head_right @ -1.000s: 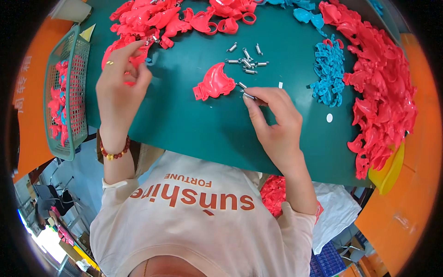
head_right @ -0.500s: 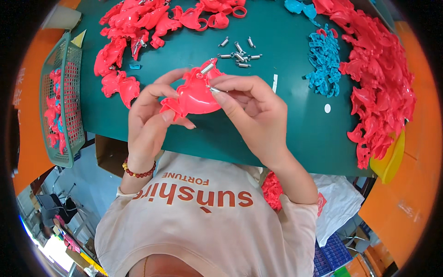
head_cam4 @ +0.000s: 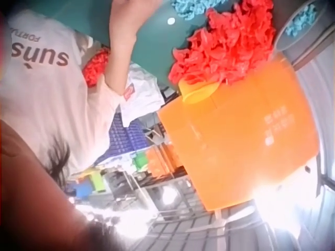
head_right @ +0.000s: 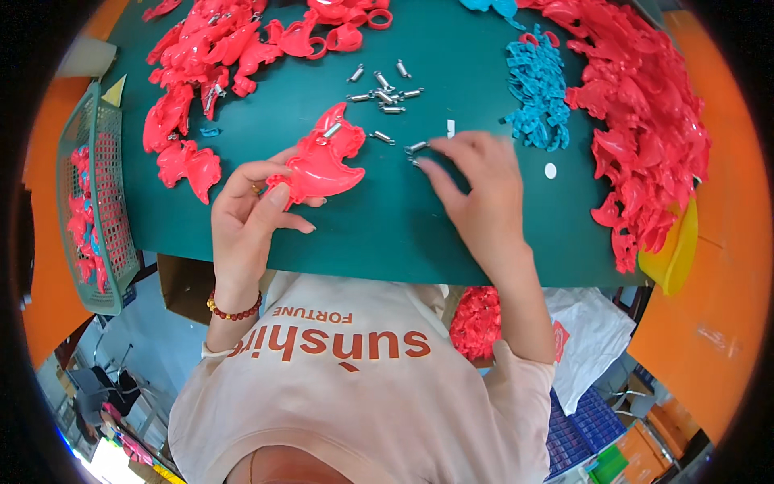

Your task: Assembling small pink and blue plastic toy components at a workbench.

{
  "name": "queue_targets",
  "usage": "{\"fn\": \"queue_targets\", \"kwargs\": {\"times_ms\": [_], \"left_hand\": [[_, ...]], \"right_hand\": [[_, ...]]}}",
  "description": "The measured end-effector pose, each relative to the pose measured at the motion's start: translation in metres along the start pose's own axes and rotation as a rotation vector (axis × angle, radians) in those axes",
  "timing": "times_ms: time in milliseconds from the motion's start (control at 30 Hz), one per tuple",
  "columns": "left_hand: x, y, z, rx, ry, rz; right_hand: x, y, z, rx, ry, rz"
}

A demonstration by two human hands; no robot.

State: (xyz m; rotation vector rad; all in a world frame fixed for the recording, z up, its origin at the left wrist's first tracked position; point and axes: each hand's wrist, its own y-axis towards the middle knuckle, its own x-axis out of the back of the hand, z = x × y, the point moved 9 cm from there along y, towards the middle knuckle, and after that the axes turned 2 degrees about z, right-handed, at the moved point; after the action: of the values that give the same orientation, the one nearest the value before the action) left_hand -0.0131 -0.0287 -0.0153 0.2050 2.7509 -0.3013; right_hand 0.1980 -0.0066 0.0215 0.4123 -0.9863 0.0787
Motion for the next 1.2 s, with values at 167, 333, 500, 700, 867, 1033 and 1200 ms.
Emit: {"fn": "queue_targets", "kwargs": {"times_ms": [167,333,500,700,867,1033,1200], "left_hand": [[0.003,-0.005,0.004,0.042,-0.056,-0.023],[0.003,-0.007,0.011,0.086,-0.162,0.002],[-0.004,-0.006,0.009,0.069,-0.111,-0.035],[-0.017,-0.007,0.004,0.078,-0.051,0.043],[-0.02,-0.005,0.005,0.048,-0.055,0.059],[-0.019,-0.003,0.006,0.059,-0.049,0.059],[-0.01,-0.001,0.005,0.04,-0.012,-0.005]], "right_hand": [[0.05,0.014,-0.041,-0.019,-0.254,-0.086],[0.05,0.016,-0.047,0.037,-0.444,0.047],[0.043,0.012,-0.064,-0.153,-0.379,0.0],[0.034,0.018,-0.049,0.018,-0.569,0.053],[0.034,0.017,-0.039,0.073,-0.571,0.029],[0.043,0.014,-0.046,-0.031,-0.379,-0.071],[0.047,0.018,-0.055,-0.036,-0.368,-0.067]]}}
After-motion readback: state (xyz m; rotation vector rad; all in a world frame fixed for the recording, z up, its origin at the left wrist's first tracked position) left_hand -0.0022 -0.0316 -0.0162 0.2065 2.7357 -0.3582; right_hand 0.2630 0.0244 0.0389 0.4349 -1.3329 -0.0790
